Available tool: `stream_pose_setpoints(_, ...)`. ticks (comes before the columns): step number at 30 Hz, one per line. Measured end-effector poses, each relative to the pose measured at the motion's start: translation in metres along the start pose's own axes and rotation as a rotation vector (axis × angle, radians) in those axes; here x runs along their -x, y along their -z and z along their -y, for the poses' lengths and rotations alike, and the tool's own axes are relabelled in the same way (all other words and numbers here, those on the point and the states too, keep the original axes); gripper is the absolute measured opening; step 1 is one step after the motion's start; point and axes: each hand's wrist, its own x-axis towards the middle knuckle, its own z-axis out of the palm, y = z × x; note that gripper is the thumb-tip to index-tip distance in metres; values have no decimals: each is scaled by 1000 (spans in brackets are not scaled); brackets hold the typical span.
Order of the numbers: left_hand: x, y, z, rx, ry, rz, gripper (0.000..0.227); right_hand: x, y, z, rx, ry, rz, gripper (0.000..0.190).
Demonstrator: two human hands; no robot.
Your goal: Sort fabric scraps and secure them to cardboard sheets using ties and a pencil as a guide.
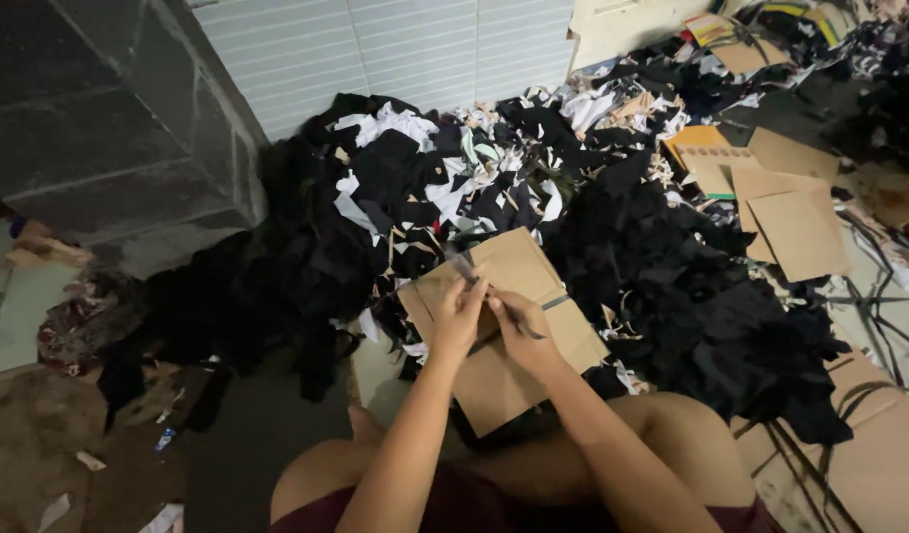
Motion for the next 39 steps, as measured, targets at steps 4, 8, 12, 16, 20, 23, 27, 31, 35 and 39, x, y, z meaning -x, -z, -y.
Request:
stream_pose_setpoints(4, -20, 6, 8, -40, -355, -160, 46, 5, -4, -50, 38, -37, -28, 23)
stream_pose_setpoints(8, 0, 6, -12, -38, -190, -62, 49, 6, 5, -42, -26, -73, -87, 22)
stream_pose_setpoints(12, -5, 6, -4, -307, -502, 48, 27, 3, 25, -26, -114, -237, -139, 17)
stream_pose_setpoints(16, -19, 9, 36, -373, -653, 75, 23, -5, 45, -5, 24, -335, -97, 23)
stream_pose_setpoints(20, -23, 11, 25, -403, -472, 231, 21, -19, 46, -25, 25, -250, -68, 16)
stream_pose_setpoints(23, -24, 11, 29, -436, -499, 214, 20, -16, 39, -31, 1, -245, -57, 17)
stream_pose_setpoints(27, -8, 13, -5, -390, -467, 126, 24, -6, 46, -84, 48, -310, -81, 46)
stream_pose_setpoints(31, -25, 11, 23, -344, -370, 140, 24, 16, 37, -15, 277, -6, -108, 21)
stream_pose_setpoints(35, -30, 7, 34, -318, -501, 105, 22, 17, 21, -19, 638, 316, -80, 41)
stream_pose_setpoints(39, -30, 12, 38, -326, -640, 120, 29, 1, 22, -30, 775, 299, 7, 15)
